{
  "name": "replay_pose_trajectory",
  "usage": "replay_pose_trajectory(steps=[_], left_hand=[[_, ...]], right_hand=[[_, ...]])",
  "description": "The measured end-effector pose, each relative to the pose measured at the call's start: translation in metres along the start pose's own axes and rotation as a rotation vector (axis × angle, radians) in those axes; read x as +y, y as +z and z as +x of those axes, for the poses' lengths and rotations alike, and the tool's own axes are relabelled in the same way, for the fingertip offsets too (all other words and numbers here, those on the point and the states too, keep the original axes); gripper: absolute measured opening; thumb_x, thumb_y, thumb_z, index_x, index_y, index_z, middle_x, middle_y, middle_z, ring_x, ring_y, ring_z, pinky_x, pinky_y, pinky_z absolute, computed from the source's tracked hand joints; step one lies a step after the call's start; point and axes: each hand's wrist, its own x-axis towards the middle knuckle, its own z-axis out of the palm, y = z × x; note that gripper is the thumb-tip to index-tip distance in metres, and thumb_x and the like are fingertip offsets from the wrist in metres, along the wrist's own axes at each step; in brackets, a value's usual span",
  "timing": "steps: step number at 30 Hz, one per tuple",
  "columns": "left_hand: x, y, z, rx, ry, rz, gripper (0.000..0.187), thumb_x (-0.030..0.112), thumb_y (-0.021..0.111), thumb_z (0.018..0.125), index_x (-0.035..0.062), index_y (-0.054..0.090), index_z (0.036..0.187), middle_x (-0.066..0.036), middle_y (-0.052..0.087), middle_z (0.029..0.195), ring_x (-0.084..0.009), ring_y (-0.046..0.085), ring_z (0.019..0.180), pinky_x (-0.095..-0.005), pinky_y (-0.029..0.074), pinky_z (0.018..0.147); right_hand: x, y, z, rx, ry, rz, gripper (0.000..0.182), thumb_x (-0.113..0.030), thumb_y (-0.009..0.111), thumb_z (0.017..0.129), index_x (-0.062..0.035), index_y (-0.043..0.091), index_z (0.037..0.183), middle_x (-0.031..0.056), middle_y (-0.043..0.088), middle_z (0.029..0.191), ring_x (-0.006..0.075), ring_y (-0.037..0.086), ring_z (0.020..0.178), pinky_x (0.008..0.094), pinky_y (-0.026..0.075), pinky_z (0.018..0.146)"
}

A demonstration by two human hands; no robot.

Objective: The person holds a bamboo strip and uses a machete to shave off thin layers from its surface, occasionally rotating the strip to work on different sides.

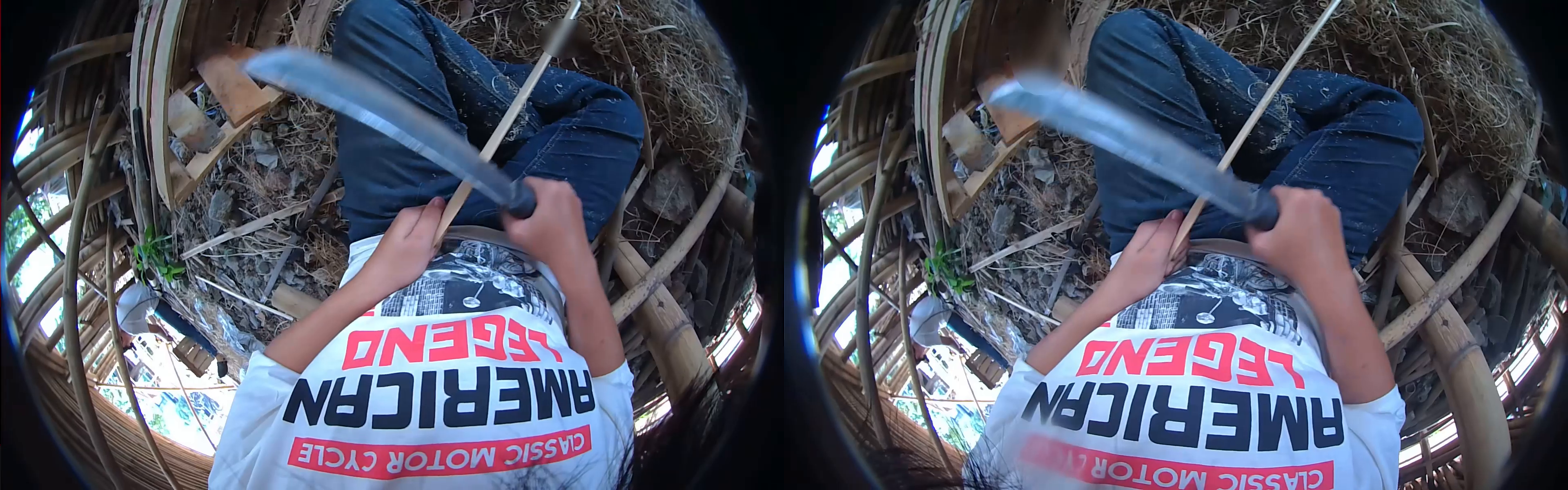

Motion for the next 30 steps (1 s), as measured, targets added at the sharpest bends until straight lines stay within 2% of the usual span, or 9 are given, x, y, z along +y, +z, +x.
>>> replay_pose_trajectory(steps=[2,8,11,14,16,17,23,27,30], left_hand=[[-0.002,0.001,0.0,-0.012,0.029,0.03,0.048,0.035,0.032,0.107,0.0076,0.041,0.069,0.003,0.033,0.056,-0.0085,0.03,0.048,-0.0264,0.028,0.048],[0.004,-0.001,0.001,-0.029,0.015,0.012,0.048,0.036,0.032,0.107,0.0078,0.039,0.068,0.003,0.033,0.056,-0.0082,0.031,0.049,-0.0254,0.028,0.048],[0.005,-0.002,0.001,-0.037,-0.004,-0.029,0.049,0.036,0.032,0.107,0.0082,0.039,0.067,0.003,0.032,0.056,-0.0078,0.03,0.049,-0.0252,0.028,0.047],[0.0,-0.005,0.0,-0.025,0.012,-0.002,0.049,0.037,0.032,0.107,0.0078,0.041,0.068,0.003,0.033,0.056,-0.0076,0.031,0.049,-0.0254,0.028,0.047],[-0.002,-0.003,-0.001,-0.027,0.04,0.027,0.049,0.037,0.032,0.107,0.0071,0.043,0.069,0.003,0.035,0.056,-0.0075,0.032,0.049,-0.0256,0.028,0.047],[0.0,-0.001,-0.004,0.007,0.065,0.13,0.049,0.037,0.033,0.107,0.0058,0.046,0.071,0.003,0.037,0.057,-0.0073,0.034,0.05,-0.0256,0.03,0.048],[0.005,0.0,-0.014,0.052,0.163,0.32,0.047,0.033,0.035,0.107,-0.0003,0.054,0.08,-0.001,0.045,0.059,-0.0075,0.042,0.055,-0.0265,0.035,0.051],[-0.001,-0.002,-0.014,0.093,0.307,0.364,0.046,0.031,0.037,0.106,-0.0032,0.055,0.081,-0.003,0.046,0.059,-0.009,0.044,0.056,-0.0289,0.035,0.052],[0.002,-0.004,-0.015,0.081,0.242,0.348,0.045,0.03,0.037,0.106,-0.0041,0.054,0.082,-0.003,0.045,0.059,-0.009,0.042,0.056,-0.0298,0.035,0.052]], right_hand=[[0.015,-0.009,0.014,0.078,0.025,0.013,0.02,-0.021,0.069,0.069,-0.0019,0.069,0.075,0.0217,0.066,0.073,0.0405,0.067,0.074,0.0458,0.054,0.071],[0.014,-0.022,0.029,0.079,-0.012,-0.177,0.022,-0.024,0.07,0.07,-0.003,0.071,0.076,0.0213,0.067,0.077,0.0399,0.066,0.08,0.0458,0.053,0.075],[0.014,-0.016,0.035,0.088,-0.023,-0.11,0.018,-0.017,0.069,0.069,-0.0011,0.068,0.078,0.0239,0.065,0.077,0.0423,0.064,0.081,0.0463,0.051,0.073],[0.019,-0.014,0.039,0.119,-0.043,-0.172,0.021,-0.024,0.07,0.071,-0.0045,0.072,0.078,0.0209,0.068,0.078,0.0403,0.066,0.081,0.0461,0.053,0.076],[0.024,-0.022,0.046,0.226,-0.002,-0.152,0.022,-0.025,0.069,0.073,-0.0045,0.072,0.079,0.0219,0.068,0.08,0.0413,0.066,0.082,0.047,0.053,0.077],[0.028,-0.033,0.052,0.19,0.09,-0.154,0.023,-0.026,0.068,0.075,-0.004,0.071,0.082,0.0229,0.068,0.082,0.0418,0.066,0.085,0.0482,0.052,0.078],[0.065,-0.063,0.088,0.321,0.15,-0.302,0.029,-0.03,0.065,0.076,-0.0024,0.071,0.085,0.0255,0.068,0.085,0.0432,0.065,0.088,0.0476,0.052,0.077],[0.135,-0.097,0.138,0.324,0.246,-0.264,0.035,-0.033,0.065,0.076,-0.0008,0.071,0.089,0.0255,0.069,0.084,0.0419,0.067,0.088,0.0465,0.052,0.078],[0.132,-0.098,0.147,0.358,0.24,-0.302,0.039,-0.035,0.065,0.075,-0.0004,0.072,0.09,0.0263,0.069,0.086,0.0423,0.067,0.09,0.0468,0.052,0.079]])
